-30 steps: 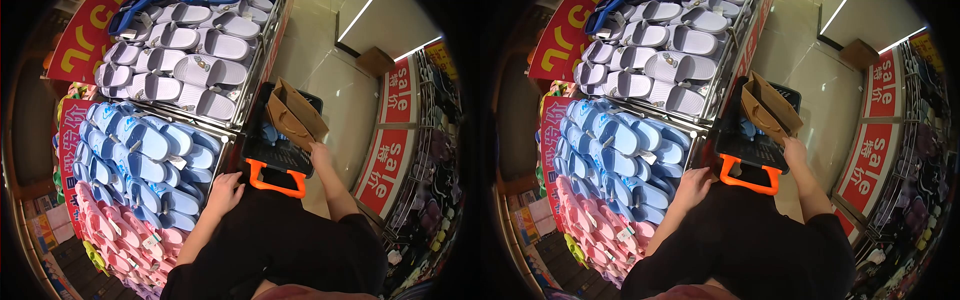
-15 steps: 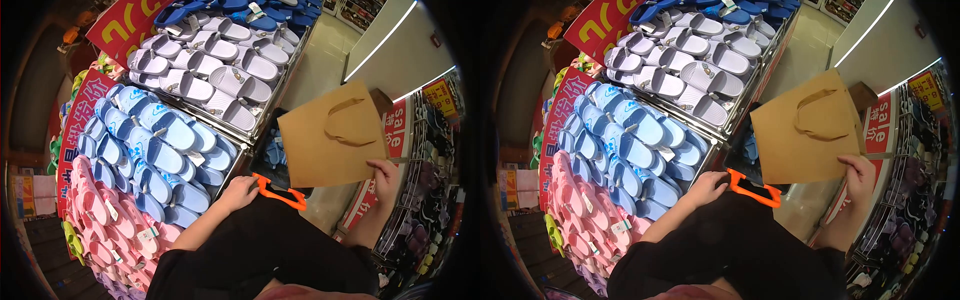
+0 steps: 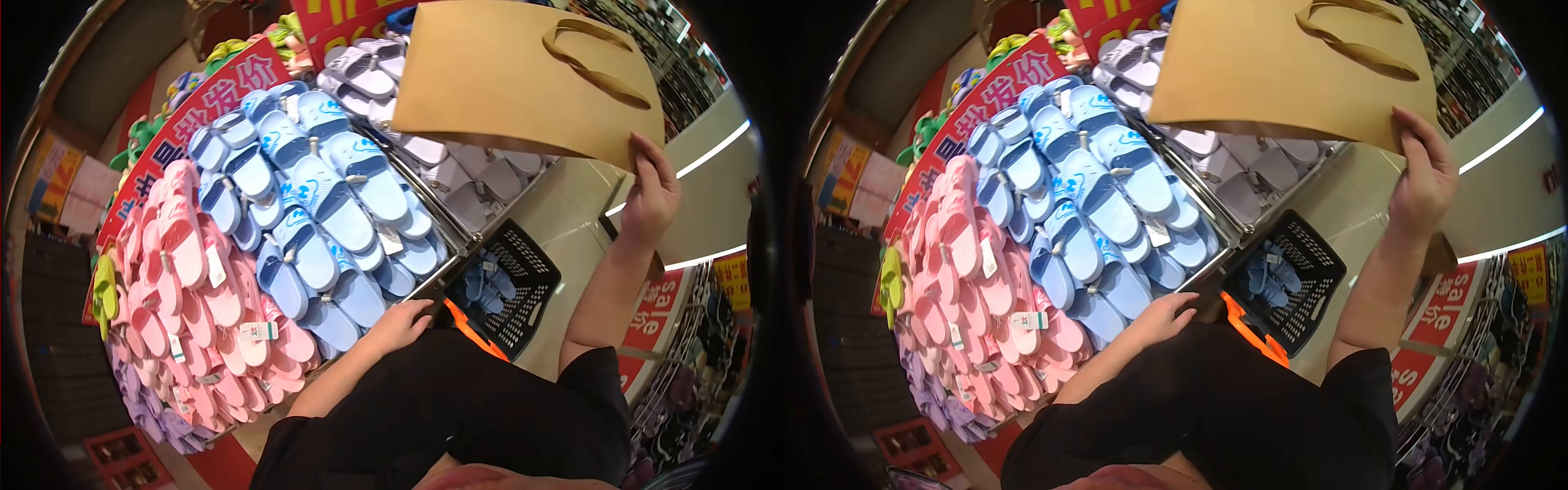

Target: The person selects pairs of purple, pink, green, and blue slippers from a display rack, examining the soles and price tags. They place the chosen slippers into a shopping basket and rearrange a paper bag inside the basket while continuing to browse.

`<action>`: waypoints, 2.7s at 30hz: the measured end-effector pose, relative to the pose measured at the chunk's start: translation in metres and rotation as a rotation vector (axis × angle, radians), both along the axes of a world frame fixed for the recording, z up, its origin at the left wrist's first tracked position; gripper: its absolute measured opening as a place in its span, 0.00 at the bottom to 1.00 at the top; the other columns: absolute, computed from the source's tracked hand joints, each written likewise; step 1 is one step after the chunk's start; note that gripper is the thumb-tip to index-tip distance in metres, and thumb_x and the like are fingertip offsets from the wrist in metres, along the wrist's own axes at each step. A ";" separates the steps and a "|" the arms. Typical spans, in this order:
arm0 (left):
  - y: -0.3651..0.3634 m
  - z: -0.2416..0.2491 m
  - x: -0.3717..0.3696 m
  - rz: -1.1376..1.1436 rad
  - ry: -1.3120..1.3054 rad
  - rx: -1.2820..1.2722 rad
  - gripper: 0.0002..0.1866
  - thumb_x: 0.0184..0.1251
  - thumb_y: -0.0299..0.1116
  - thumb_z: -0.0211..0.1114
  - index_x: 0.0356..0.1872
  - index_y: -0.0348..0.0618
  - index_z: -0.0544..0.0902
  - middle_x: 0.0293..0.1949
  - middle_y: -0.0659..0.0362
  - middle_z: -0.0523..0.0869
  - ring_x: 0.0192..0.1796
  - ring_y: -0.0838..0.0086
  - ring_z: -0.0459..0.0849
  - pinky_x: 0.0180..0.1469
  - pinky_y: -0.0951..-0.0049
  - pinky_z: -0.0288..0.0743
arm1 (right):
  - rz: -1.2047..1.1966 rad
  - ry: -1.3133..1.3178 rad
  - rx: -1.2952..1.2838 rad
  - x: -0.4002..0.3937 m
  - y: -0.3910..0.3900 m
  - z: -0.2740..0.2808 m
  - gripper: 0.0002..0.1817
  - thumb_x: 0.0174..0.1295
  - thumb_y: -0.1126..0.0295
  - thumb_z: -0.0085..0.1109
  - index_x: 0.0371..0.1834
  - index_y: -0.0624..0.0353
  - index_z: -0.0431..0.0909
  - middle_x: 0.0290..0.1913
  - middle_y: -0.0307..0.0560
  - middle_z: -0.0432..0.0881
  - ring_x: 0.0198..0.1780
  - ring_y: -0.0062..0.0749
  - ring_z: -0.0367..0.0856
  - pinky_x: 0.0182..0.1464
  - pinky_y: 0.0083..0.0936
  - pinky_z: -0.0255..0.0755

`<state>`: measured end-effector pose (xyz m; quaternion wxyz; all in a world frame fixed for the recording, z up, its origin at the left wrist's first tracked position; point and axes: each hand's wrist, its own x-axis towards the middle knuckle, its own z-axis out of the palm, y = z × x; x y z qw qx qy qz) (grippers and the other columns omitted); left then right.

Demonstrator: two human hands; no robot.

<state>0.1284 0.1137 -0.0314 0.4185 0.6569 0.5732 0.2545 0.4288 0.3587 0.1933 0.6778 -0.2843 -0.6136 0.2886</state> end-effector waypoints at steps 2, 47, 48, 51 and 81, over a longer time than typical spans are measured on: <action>-0.007 0.009 -0.008 0.037 -0.159 -0.053 0.19 0.70 0.33 0.60 0.59 0.36 0.79 0.51 0.47 0.86 0.55 0.58 0.84 0.58 0.65 0.76 | 0.169 0.220 -0.064 -0.050 0.028 -0.014 0.14 0.66 0.82 0.50 0.50 0.75 0.81 0.49 0.53 0.85 0.52 0.29 0.82 0.59 0.19 0.71; -0.027 0.004 -0.010 0.298 -0.565 -0.468 0.18 0.73 0.26 0.60 0.62 0.36 0.76 0.51 0.55 0.86 0.54 0.74 0.83 0.60 0.75 0.73 | 0.613 -0.051 -1.000 0.001 0.079 -0.286 0.17 0.75 0.63 0.49 0.58 0.60 0.77 0.40 0.45 0.84 0.35 0.21 0.81 0.31 0.16 0.73; -0.020 0.000 -0.005 0.265 -0.563 -0.499 0.18 0.73 0.26 0.60 0.62 0.35 0.76 0.51 0.55 0.86 0.54 0.74 0.83 0.60 0.75 0.73 | 0.481 -0.005 -1.093 0.038 0.061 -0.309 0.17 0.75 0.63 0.49 0.60 0.60 0.76 0.38 0.43 0.83 0.33 0.21 0.80 0.30 0.16 0.73; 0.003 -0.004 0.015 0.178 -0.499 -0.554 0.18 0.73 0.26 0.60 0.61 0.35 0.76 0.51 0.55 0.86 0.54 0.75 0.83 0.60 0.75 0.73 | 0.090 0.001 -1.312 0.130 -0.010 -0.393 0.20 0.74 0.59 0.50 0.62 0.58 0.73 0.36 0.40 0.81 0.31 0.21 0.78 0.29 0.17 0.72; 0.100 0.121 -0.278 1.427 -0.164 0.507 0.55 0.64 0.40 0.70 0.78 0.35 0.36 0.72 0.35 0.60 0.59 0.54 0.80 0.46 0.63 0.82 | -0.009 -0.169 -1.703 0.091 -0.167 -0.488 0.13 0.71 0.63 0.53 0.53 0.56 0.75 0.36 0.40 0.81 0.30 0.25 0.79 0.31 0.26 0.74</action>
